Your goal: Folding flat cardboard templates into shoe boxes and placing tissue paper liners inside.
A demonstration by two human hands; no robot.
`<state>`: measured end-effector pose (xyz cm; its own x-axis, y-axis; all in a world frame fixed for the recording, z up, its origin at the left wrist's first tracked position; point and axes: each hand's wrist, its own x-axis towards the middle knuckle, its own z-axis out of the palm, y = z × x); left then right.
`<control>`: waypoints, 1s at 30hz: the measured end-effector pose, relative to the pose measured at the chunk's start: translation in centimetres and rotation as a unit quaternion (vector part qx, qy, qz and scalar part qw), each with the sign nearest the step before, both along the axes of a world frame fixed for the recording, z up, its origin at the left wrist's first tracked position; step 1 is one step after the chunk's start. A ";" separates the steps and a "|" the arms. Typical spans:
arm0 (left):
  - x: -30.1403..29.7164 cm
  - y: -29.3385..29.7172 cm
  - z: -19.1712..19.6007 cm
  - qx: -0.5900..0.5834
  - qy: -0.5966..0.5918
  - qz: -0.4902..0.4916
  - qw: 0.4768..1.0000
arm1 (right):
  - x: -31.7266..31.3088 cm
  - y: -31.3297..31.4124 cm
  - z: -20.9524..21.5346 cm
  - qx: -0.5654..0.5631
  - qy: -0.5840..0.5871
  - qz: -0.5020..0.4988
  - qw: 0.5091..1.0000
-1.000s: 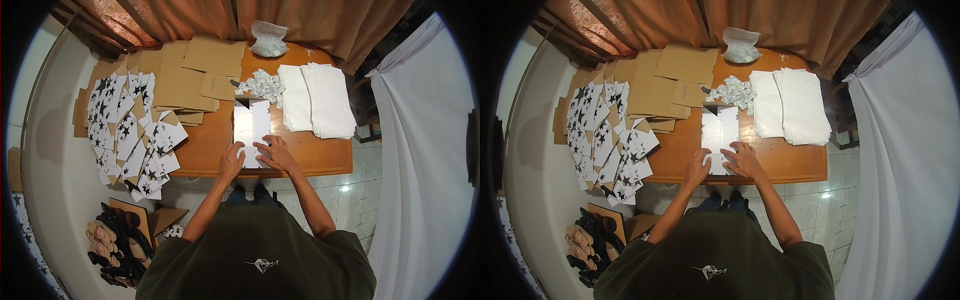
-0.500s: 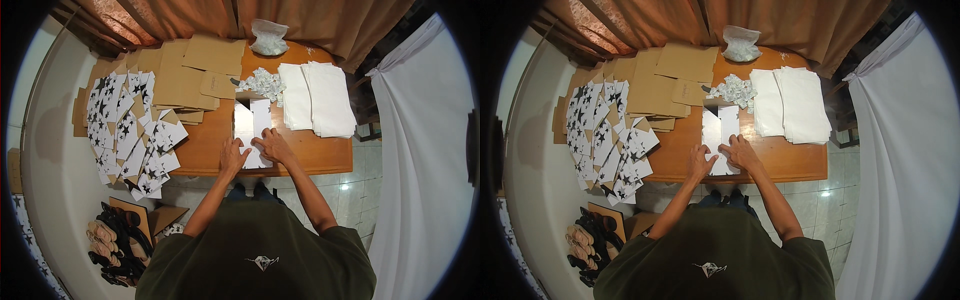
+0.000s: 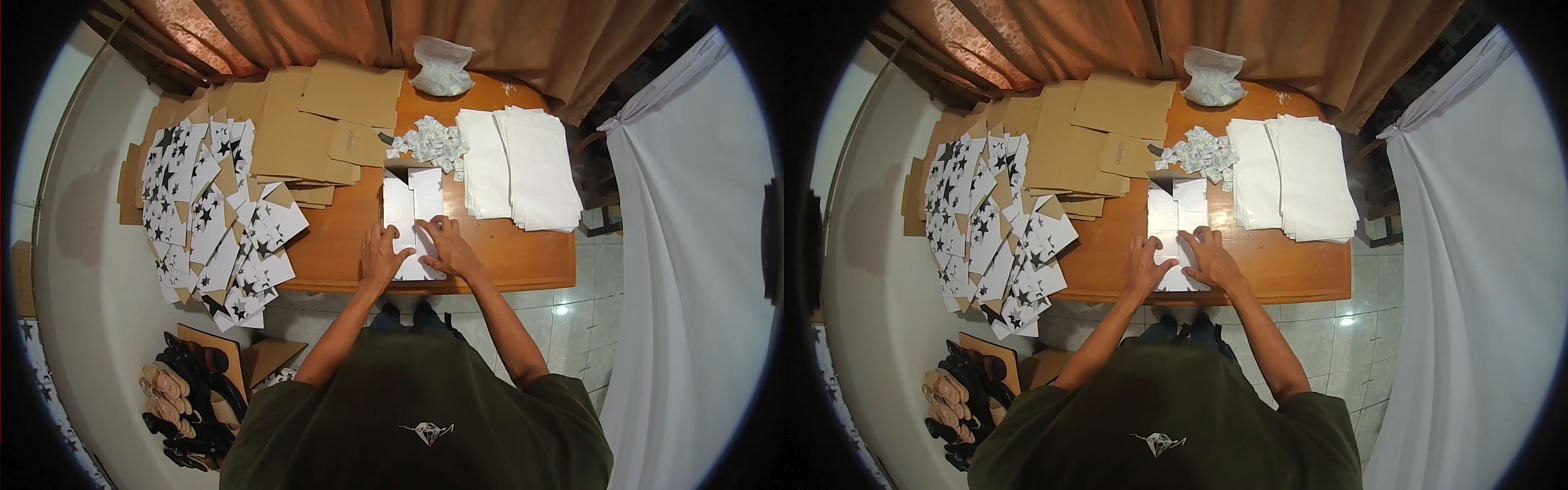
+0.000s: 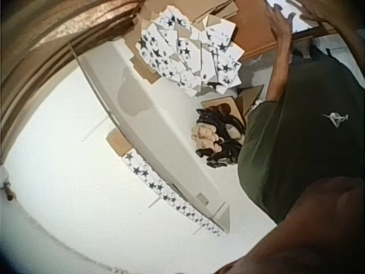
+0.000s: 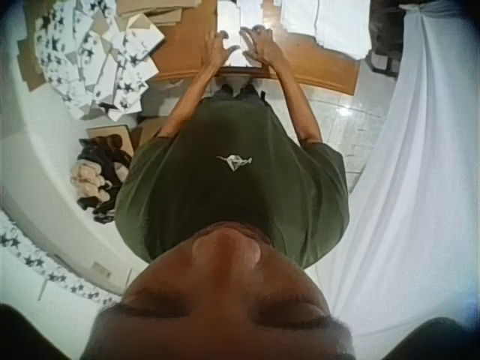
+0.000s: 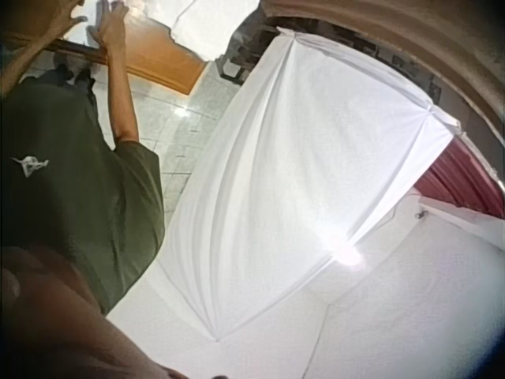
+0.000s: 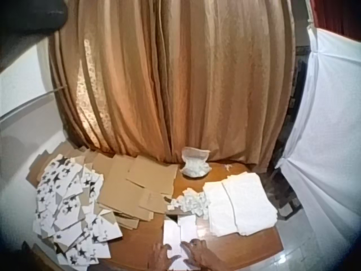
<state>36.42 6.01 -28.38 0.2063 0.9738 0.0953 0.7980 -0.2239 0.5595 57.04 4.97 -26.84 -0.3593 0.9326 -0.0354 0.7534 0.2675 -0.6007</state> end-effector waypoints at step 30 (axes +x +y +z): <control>7.7 11.6 7.6 0.113 -0.123 0.013 0.986 | 8.0 8.0 3.5 0.108 0.130 -0.163 0.972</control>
<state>44.09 17.61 -20.76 0.1248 0.9267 0.3544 0.6514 -0.3459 0.6752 65.04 12.96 -23.34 -0.0148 0.9737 0.2275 0.6492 0.1824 -0.7384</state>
